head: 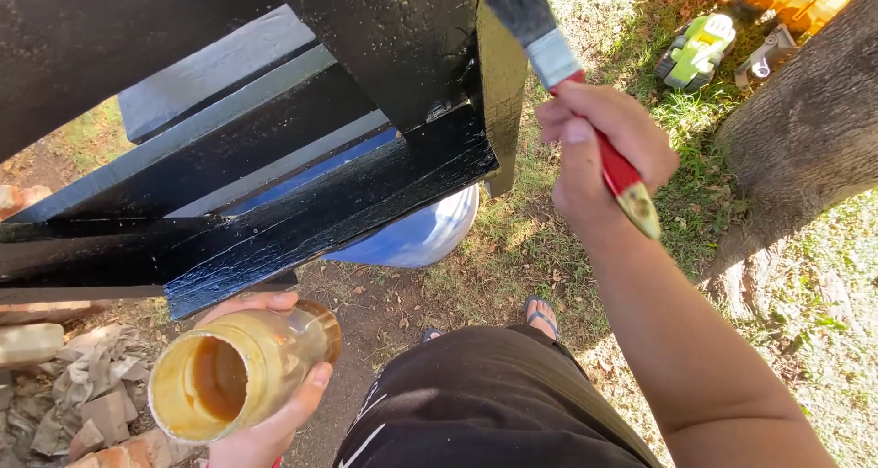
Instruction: The person paints a wooden structure black using a paintbrush and a container of paint. They repeatedly dip the brush into the container and apply the paint to the wood's surface, covering various sections of the frame.
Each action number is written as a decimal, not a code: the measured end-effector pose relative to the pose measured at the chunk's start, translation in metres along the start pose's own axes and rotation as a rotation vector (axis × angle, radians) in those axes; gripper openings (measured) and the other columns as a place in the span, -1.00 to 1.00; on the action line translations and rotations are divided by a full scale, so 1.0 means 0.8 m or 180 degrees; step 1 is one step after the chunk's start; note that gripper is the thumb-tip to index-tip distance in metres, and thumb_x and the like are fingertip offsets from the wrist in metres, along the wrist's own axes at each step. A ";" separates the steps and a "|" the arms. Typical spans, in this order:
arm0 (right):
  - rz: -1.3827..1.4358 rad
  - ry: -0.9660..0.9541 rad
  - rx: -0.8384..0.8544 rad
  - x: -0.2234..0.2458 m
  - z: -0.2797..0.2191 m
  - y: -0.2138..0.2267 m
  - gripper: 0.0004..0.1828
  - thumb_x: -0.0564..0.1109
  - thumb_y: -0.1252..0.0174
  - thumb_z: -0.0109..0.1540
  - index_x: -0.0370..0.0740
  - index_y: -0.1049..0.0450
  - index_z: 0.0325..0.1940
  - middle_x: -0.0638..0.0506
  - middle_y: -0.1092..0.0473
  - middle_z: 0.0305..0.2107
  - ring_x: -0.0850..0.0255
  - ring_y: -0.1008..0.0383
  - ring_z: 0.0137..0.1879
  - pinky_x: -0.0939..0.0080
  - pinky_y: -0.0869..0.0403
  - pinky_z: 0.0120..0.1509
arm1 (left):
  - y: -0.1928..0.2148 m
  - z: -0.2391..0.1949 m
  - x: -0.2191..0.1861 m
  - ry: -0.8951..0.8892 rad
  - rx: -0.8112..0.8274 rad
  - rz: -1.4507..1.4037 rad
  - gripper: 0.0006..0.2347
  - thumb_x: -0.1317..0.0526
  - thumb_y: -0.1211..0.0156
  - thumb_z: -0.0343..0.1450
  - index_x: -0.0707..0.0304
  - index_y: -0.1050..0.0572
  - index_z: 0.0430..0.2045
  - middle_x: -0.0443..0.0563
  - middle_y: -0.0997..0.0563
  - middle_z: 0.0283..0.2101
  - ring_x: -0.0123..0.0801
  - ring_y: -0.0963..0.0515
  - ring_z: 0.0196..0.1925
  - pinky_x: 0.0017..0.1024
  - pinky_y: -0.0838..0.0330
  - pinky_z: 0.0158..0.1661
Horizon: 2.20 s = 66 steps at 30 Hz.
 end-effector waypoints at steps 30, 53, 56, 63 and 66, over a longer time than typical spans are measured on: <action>-0.0062 -0.1028 -0.0228 -0.047 -0.036 0.005 -0.79 -0.44 0.07 0.27 -0.44 -0.50 -0.18 -0.15 -0.50 -0.45 0.25 -0.44 -0.45 0.44 -0.38 -0.49 | 0.031 -0.015 0.009 0.0203 -0.0127 -0.0226 -0.52 0.34 -0.41 0.03 0.24 -0.43 -0.17 0.07 -0.60 -0.04 -0.31 -0.59 0.02 -0.38 -0.43 0.10; -0.0677 -0.1777 0.0259 -0.072 -0.042 -0.022 -0.80 -0.35 -0.02 0.29 -0.28 -0.57 -0.19 -0.08 -0.54 -0.43 0.36 -0.45 -0.50 0.51 -0.39 -0.62 | 0.035 -0.017 0.016 0.0116 -0.0098 -0.0320 -0.49 0.34 -0.40 0.05 0.25 -0.37 -0.13 0.09 -0.55 -0.01 -0.27 -0.57 0.07 -0.32 -0.42 0.14; -0.0440 -0.2837 0.0519 -0.095 -0.079 -0.010 -0.78 -0.30 -0.05 0.24 -0.22 -0.63 -0.21 -0.06 -0.53 -0.49 0.36 -0.33 -0.58 0.47 -0.20 -0.66 | 0.036 -0.019 0.026 0.0029 -0.0124 -0.0396 -0.47 0.32 -0.41 0.05 0.25 -0.37 -0.09 0.07 -0.55 -0.02 -0.29 -0.58 0.09 -0.33 -0.44 0.16; -0.0598 -0.1372 0.0298 -0.082 -0.058 -0.014 -0.84 -0.34 -0.06 0.32 -0.23 -0.55 -0.17 -0.09 -0.54 -0.32 0.36 -0.41 -0.44 0.52 -0.35 -0.53 | 0.032 -0.017 -0.001 -0.0398 0.0120 -0.0278 -0.40 0.34 -0.41 0.07 0.26 -0.26 -0.01 0.12 -0.52 0.01 -0.24 -0.58 0.14 -0.30 -0.42 0.30; -0.0479 -0.1808 0.0627 -0.136 -0.109 -0.038 -0.81 -0.31 -0.03 0.30 -0.28 -0.58 -0.19 -0.12 -0.53 -0.40 0.41 -0.31 -0.62 0.56 -0.19 -0.73 | 0.028 -0.014 -0.001 -0.0739 0.0321 -0.0094 -0.35 0.27 -0.42 0.08 0.26 -0.20 0.04 0.09 -0.50 0.01 -0.25 -0.57 0.16 -0.32 -0.40 0.32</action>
Point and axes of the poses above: each hand's wrist, its own z-axis towards the middle knuckle, its own y-axis out of the back of the hand, x = y × z, the point moved 10 cm from there along z, towards the middle knuckle
